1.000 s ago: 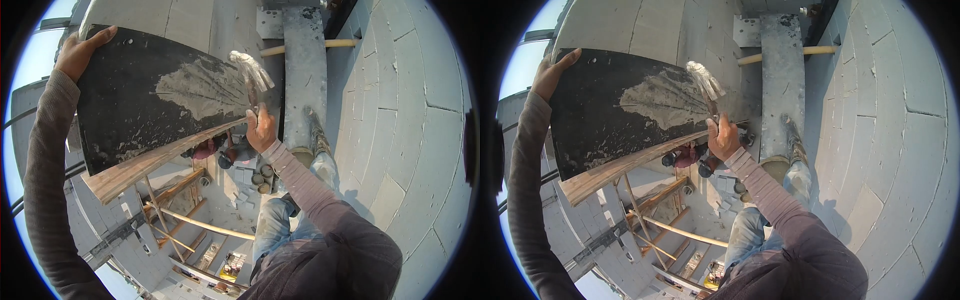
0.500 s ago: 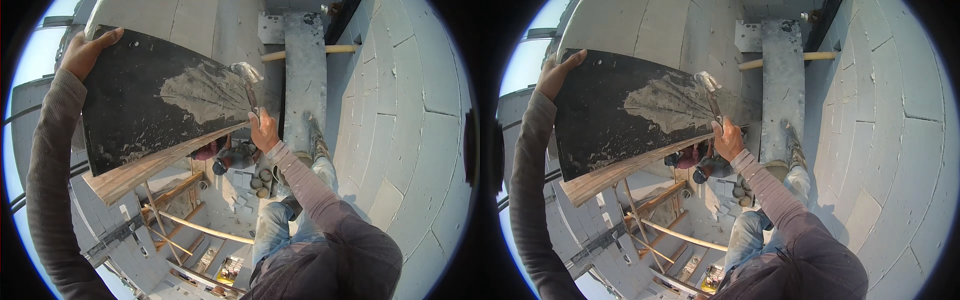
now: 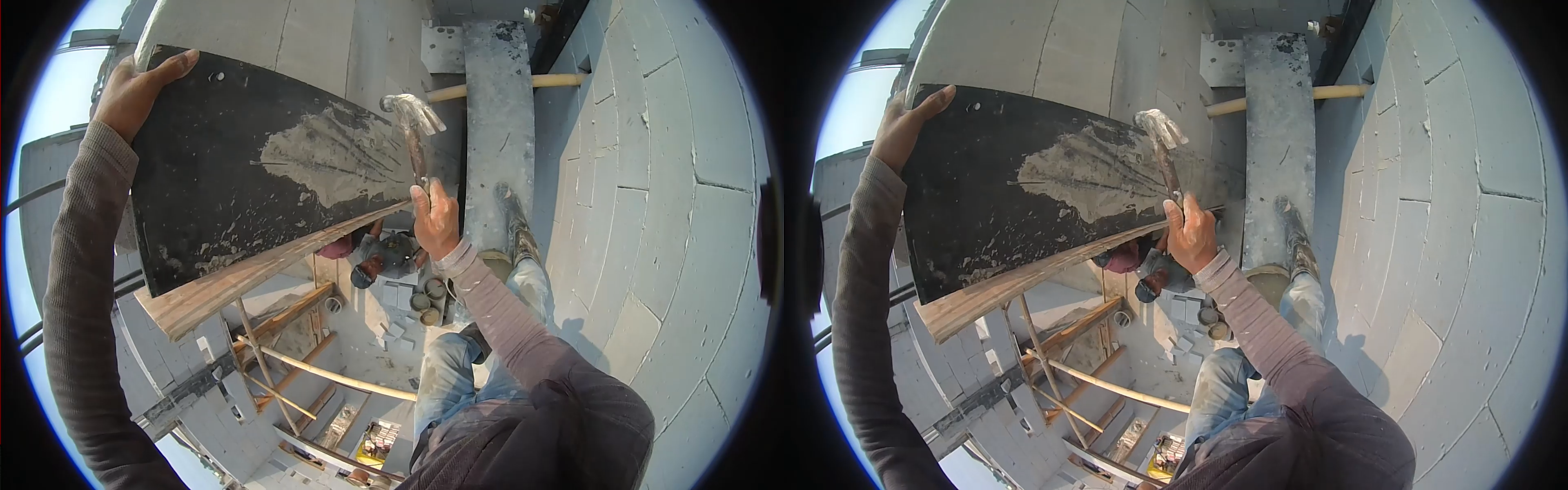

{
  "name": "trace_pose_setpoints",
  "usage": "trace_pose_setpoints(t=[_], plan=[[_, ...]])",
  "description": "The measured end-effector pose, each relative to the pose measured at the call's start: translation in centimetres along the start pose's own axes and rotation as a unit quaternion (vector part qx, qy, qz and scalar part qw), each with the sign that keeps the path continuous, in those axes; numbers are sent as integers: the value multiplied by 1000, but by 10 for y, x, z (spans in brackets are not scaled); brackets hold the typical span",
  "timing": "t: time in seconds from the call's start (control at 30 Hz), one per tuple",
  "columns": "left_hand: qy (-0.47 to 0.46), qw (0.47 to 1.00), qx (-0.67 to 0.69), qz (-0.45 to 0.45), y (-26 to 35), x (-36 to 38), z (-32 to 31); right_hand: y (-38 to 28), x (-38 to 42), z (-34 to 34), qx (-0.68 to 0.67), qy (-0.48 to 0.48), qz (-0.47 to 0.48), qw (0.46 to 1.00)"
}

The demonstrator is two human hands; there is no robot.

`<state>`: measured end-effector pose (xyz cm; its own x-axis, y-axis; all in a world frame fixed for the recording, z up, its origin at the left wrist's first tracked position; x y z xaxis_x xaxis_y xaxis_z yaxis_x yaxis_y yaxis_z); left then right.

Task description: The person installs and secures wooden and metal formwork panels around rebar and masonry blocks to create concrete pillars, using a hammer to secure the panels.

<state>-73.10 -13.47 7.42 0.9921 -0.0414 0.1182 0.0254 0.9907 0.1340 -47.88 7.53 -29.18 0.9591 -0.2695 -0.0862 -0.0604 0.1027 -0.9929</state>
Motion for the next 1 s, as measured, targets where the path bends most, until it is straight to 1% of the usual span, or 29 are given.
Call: trace_pose_setpoints(t=[0.03,0.07,0.1,0.13,0.17,0.2,0.27,0.3,0.33,0.37,0.4,0.43,0.5,0.53,0.57,0.6,0.63,0.67,0.7,0.73,0.77,0.8,0.87,0.9,0.93,0.97,1.0], plan=[[-28,999,26,21,0,0,0,-10,2,10,-14,35,47,998],[-52,996,52,40,0,0,1,-16,4,13,-15,31,46,998],[-53,996,51,43,-3,-1,1,-22,7,16,-161,70,95,980],[-56,996,44,46,-5,-4,2,-28,8,19,-302,110,141,936],[-58,996,38,49,-7,-5,3,-36,4,15,-327,146,212,909],[-58,997,37,47,-7,-5,1,-34,7,8,-327,148,212,909],[12,998,60,-31,-6,-2,-2,-7,16,-15,-350,131,161,913],[13,998,60,-34,-6,-3,-1,41,30,-39,-256,105,85,957],[17,998,60,-29,-10,-4,0,51,28,-47,-255,107,83,957],[21,998,60,-25,-9,-4,-1,60,20,-58,-120,58,60,989],[19,998,58,-28,-6,-3,-2,65,15,-64,16,7,37,999],[13,998,52,-19,-4,-2,-1,56,12,-57,15,10,35,999],[7,999,46,-6,-7,-2,2,40,12,-43,14,24,60,998],[-14,997,72,-5,-8,-3,2,42,21,-42,14,23,55,998],[-31,995,99,-5,-8,-4,1,43,29,-39,-110,76,63,989],[-33,995,97,-5,-8,-5,1,43,35,-38,-233,128,71,961],[-33,995,94,3,-9,-5,2,35,36,-40,-365,118,79,920],[-32,995,92,11,-9,-5,2,43,36,-50,-366,119,76,920],[-34,995,92,11,-10,-5,1,56,33,-61,-154,161,128,966],[-31,997,77,8,-11,-5,2,62,23,-64,67,195,176,963],[-27,998,62,4,-11,-6,4,77,11,-70,11,4,29,1000],[-26,998,61,0,-8,-7,4,73,7,-62,11,7,31,999],[2,997,75,-18,-14,-7,4,48,5,-40,-7,32,71,997],[-4,997,75,-13,-17,-7,2,36,11,-28,-22,45,70,996],[-31,996,85,8,-17,-8,4,34,14,-23,-23,42,67,997],[-55,993,95,29,-17,-9,6,32,15,-18,-149,74,146,975],[-57,993,94,33,-16,-9,7,30,18,-17,-273,106,220,931]])
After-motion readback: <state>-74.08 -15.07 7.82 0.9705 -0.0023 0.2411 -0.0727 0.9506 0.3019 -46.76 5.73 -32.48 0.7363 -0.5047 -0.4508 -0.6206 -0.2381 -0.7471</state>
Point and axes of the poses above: each hand's wrist, its own x-axis away from the middle knuckle, its own z-axis out of the back of the hand, y = z × x, the point moved 2 cm from there along -x, towards the middle knuckle, and after that the axes turned 4 degrees about z, right-handed, at the moved point
